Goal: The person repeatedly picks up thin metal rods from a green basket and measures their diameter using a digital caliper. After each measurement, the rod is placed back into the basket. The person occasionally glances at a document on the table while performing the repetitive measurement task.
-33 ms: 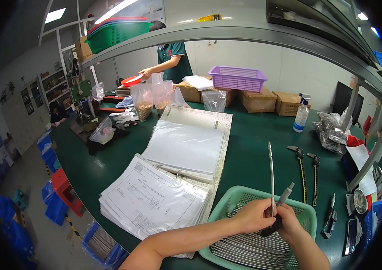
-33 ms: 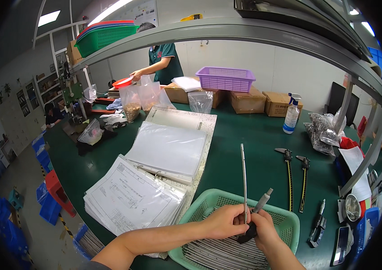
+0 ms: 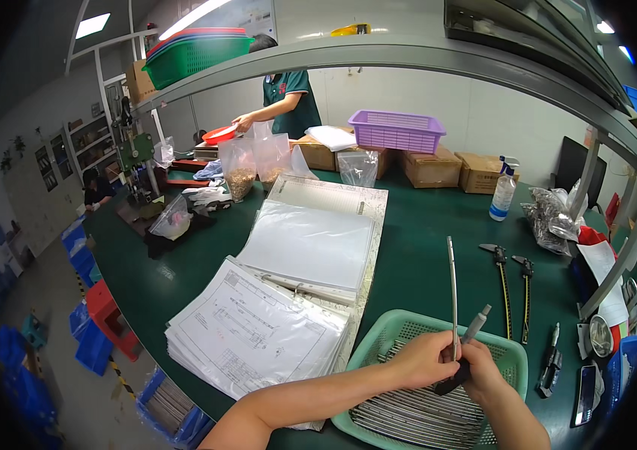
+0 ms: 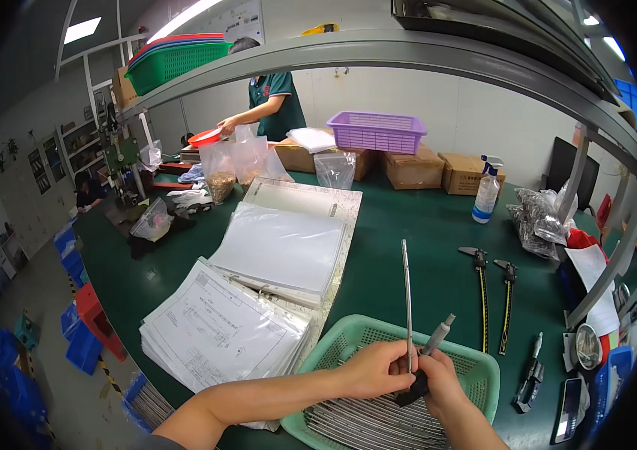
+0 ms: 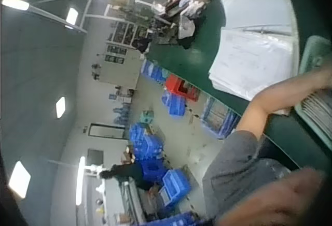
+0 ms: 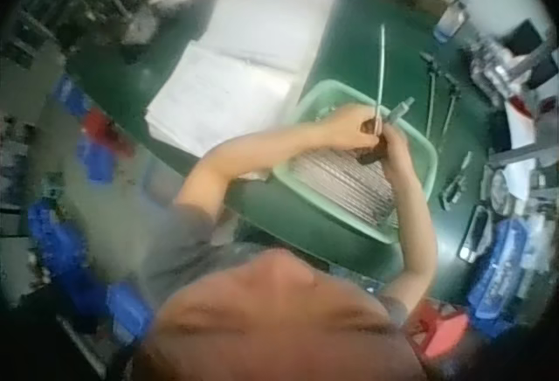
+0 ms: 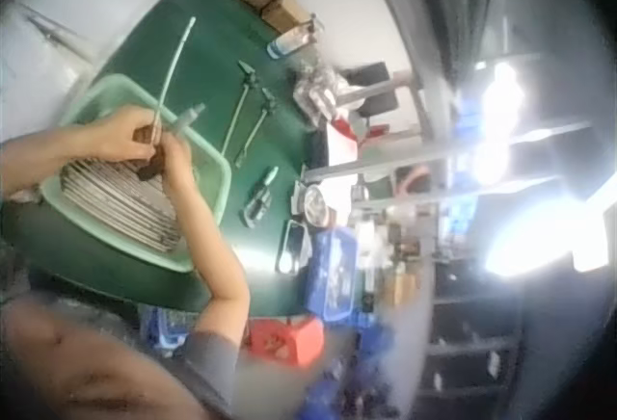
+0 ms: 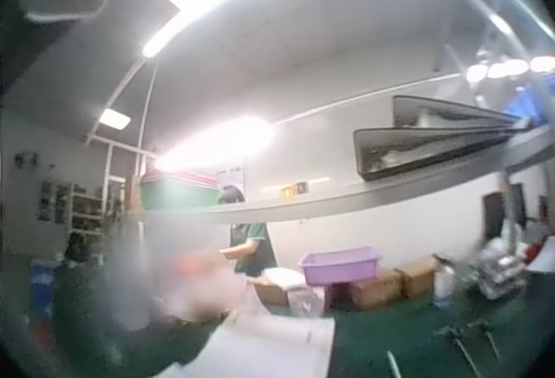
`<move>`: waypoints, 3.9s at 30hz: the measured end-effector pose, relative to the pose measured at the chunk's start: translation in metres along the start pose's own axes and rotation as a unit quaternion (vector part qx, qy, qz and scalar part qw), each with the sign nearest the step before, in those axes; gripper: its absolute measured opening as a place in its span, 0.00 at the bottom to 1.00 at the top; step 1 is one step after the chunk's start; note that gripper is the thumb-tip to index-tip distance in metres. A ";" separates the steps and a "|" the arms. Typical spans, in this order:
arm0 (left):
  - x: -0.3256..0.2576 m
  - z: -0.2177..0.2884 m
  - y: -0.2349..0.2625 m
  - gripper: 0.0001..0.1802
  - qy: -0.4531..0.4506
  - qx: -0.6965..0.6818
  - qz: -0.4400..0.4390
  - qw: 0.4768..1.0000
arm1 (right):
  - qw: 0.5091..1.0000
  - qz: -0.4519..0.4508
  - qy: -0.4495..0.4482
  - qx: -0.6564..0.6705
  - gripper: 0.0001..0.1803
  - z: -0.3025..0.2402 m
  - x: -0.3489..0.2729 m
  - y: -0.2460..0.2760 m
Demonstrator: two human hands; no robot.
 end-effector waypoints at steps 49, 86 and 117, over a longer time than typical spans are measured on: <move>0.009 -0.015 0.016 0.10 0.156 -0.253 0.088 0.951 | 0.992 0.053 -0.005 0.112 0.25 -0.023 -0.012 0.006; 0.009 -0.004 0.005 0.08 0.145 -0.248 0.029 0.957 | 0.961 -0.023 0.016 0.276 0.38 -0.047 -0.020 0.010; 0.009 -0.006 0.003 0.09 0.145 -0.252 0.021 0.956 | 0.966 -0.039 0.010 0.254 0.36 -0.047 -0.019 0.010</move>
Point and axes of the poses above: each hand's wrist, its own x-axis towards the middle knuckle, its own y-axis out of the back of the hand, z = x × y, the point moved 5 cm from there along x, towards the middle knuckle, and after that the axes turned 10 degrees about z, right-handed, at the moved point
